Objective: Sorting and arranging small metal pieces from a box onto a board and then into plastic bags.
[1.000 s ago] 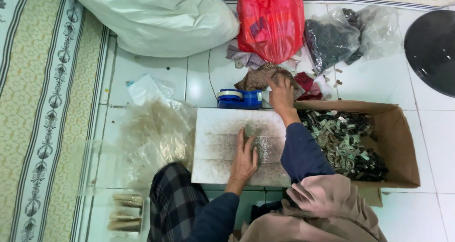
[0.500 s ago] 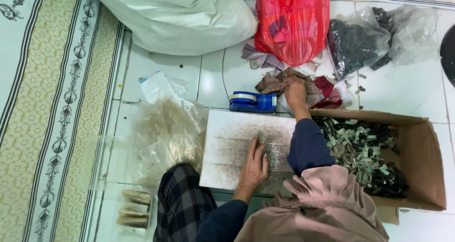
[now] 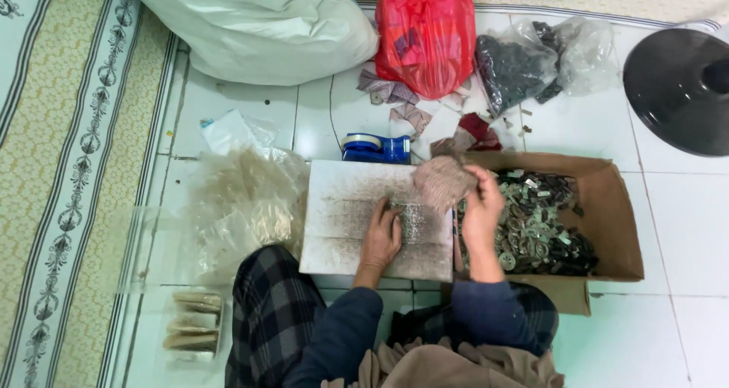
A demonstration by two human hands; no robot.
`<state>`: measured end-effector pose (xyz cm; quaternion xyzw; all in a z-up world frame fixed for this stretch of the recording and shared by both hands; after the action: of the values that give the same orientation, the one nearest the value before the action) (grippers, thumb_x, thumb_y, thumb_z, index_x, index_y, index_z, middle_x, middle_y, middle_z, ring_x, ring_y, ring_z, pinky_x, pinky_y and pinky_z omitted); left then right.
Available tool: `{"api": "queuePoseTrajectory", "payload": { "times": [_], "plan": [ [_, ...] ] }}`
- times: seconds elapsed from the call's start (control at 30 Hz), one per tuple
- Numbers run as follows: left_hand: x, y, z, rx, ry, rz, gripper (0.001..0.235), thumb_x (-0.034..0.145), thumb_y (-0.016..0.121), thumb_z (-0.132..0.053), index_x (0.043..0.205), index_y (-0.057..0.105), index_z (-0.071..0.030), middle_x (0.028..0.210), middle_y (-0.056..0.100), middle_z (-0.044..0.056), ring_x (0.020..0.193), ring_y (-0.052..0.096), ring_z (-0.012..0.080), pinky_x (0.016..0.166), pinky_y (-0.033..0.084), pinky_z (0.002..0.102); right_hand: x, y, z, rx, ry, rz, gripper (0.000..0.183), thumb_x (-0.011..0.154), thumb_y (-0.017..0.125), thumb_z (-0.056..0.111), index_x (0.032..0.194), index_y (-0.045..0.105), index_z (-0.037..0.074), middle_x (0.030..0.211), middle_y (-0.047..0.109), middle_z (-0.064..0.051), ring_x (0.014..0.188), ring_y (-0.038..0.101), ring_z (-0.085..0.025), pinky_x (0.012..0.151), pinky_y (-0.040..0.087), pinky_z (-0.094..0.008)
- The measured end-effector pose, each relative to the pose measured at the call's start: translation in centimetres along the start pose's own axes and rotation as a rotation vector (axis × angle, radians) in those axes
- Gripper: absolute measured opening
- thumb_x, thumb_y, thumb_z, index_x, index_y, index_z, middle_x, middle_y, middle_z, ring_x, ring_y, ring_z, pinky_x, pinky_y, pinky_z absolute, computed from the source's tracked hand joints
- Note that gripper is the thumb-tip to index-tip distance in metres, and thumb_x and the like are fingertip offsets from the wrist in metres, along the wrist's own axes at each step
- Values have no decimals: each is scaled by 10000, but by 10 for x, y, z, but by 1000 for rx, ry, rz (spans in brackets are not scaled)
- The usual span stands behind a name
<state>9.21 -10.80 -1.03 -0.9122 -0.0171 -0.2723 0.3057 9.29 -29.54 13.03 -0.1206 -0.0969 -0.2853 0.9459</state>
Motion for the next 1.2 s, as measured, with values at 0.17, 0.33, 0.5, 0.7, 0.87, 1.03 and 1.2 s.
{"api": "queuePoseTrajectory", "payload": {
  "times": [0.17,0.33,0.5,0.7,0.87,1.03,1.2],
  "plan": [
    [-6,-19,-8,-303,-192,179,481,904,697,-336,1279,635,-42,1447,534,214,1375,523,370,1166,452,426,-112,4,-15,17,104,260,495,914,514,-137,1218,793,136,1262,742,-148,1290,621,-330,1134,434,-498],
    [-22,-49,-67,-269,-187,626,375,1076,489,-120,1315,638,126,1344,637,295,1318,547,407,1229,350,354,-141,2,-29,179,184,110,368,1063,512,118,1397,652,49,1459,603,-196,1421,465,-308,1225,318,-494],
    [-63,-14,-102,-1152,-821,78,804,1009,524,-109,1645,37,-33,1710,82,240,1572,95,363,1314,47,454,-162,20,6,232,353,223,664,1098,351,497,1611,332,76,1683,220,-207,1550,147,-390,1289,96,-536],
    [-170,126,97,-448,-576,-192,1000,647,914,-66,1523,443,34,1319,629,310,1323,554,410,1118,486,472,-200,34,65,352,552,481,892,1059,199,666,1617,243,-29,1680,114,-286,1554,95,-421,1272,28,-539],
    [-111,24,25,-720,-932,-133,531,828,729,-128,1309,623,70,1110,718,205,1093,614,271,950,511,348,-219,33,32,395,489,472,759,1104,258,551,1632,241,6,1688,112,-242,1557,76,-370,1266,50,-529],
    [-76,-13,-34,-1103,-1350,-187,442,985,602,-253,1356,667,-21,1242,715,72,1064,650,149,917,484,249,-207,30,43,255,517,539,857,1065,236,645,1667,159,41,1694,52,-283,1551,76,-445,1250,93,-552],
    [-63,-44,-80,-807,-1274,-34,736,979,550,-511,1535,364,-65,1519,401,158,1370,381,290,1127,366,391,-193,39,46,476,941,6,1030,928,519,751,1498,453,-104,1527,445,-286,1401,476,-360,1195,368,-487]
  ]
}}
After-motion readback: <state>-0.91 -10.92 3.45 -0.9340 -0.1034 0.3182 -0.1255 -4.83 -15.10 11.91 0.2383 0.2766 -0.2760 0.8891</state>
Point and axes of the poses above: each hand's wrist, its own x-axis towards the middle knuckle, its own y-axis out of the palm, z = x × y, the point moved 2 cm from there along x, towards the middle knuckle
